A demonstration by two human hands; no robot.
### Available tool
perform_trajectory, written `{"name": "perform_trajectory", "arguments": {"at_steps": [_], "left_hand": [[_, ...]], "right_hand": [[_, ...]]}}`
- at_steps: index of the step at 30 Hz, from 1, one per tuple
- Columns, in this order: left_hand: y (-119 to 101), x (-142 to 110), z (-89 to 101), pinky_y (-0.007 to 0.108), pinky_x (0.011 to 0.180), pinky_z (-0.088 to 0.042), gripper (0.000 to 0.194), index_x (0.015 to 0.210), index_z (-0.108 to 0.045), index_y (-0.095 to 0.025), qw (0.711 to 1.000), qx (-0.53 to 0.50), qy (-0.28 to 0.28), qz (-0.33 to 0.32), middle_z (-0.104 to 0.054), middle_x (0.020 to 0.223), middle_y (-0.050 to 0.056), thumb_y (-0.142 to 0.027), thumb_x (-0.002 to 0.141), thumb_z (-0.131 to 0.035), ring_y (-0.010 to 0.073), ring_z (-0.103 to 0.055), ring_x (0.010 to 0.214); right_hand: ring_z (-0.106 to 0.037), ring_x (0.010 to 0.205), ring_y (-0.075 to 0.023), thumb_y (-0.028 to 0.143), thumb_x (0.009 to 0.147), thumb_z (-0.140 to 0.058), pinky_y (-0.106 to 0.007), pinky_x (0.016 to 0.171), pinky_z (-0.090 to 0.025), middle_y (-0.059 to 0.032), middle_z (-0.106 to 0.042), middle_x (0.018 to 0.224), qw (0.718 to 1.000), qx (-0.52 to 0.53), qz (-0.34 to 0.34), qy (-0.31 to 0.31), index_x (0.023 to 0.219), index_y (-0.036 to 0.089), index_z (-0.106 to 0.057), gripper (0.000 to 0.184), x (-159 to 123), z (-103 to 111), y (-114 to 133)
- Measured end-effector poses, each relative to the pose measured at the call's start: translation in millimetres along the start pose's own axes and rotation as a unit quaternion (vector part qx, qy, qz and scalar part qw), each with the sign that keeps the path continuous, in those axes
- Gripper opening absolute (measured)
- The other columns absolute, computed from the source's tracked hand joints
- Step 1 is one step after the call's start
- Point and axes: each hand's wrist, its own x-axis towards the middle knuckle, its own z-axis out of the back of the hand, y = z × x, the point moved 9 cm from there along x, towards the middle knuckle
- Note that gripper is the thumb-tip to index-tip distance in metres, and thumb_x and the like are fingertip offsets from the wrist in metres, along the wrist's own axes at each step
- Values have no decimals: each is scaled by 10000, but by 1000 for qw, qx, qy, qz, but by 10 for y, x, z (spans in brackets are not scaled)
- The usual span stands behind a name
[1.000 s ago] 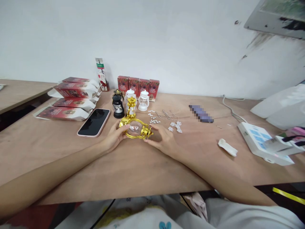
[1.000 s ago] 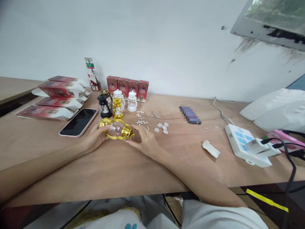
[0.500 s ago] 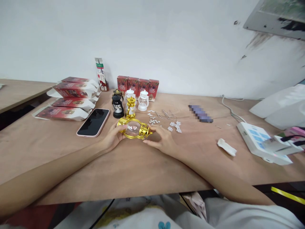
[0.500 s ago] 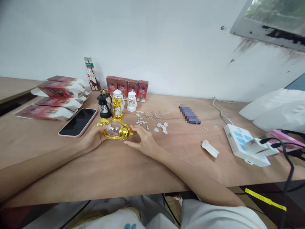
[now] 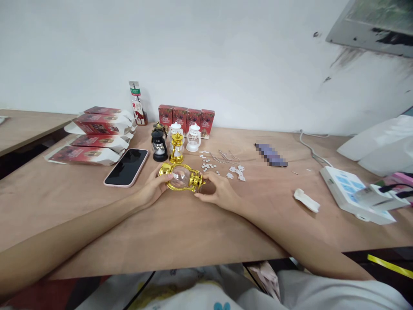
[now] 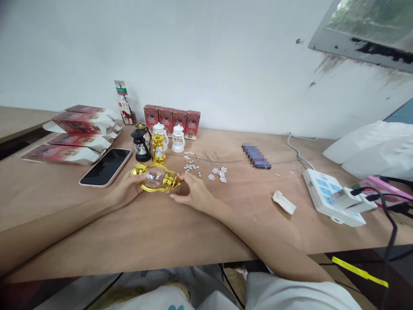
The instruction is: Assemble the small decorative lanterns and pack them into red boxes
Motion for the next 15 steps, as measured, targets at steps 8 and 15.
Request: {"name": "perform_trajectory", "arguments": {"at_steps": [8,15], "left_hand": [[-121,-17,27,295,807,-477,481,881,-491,-213,990,99,-36,-92,-591,913,-15,-206,526,-815,170,-589,893],[-48,-36,-113,269,728,-437,484,877,-417,-217,958,259,13,-125,-527,900,-23,-226,567,-788,142,-547,790]], "right_hand": [[-583,729,-204,277,743,-673,-352,622,-531,-24,-582,797,995,-85,-38,-28,941,204,-485,283,26,82,-167],[-592,695,-208,85,893,-366,-351,612,-531,-71,-613,834,962,-206,102,-149,1335,172,-362,451,-106,130,200]]}}
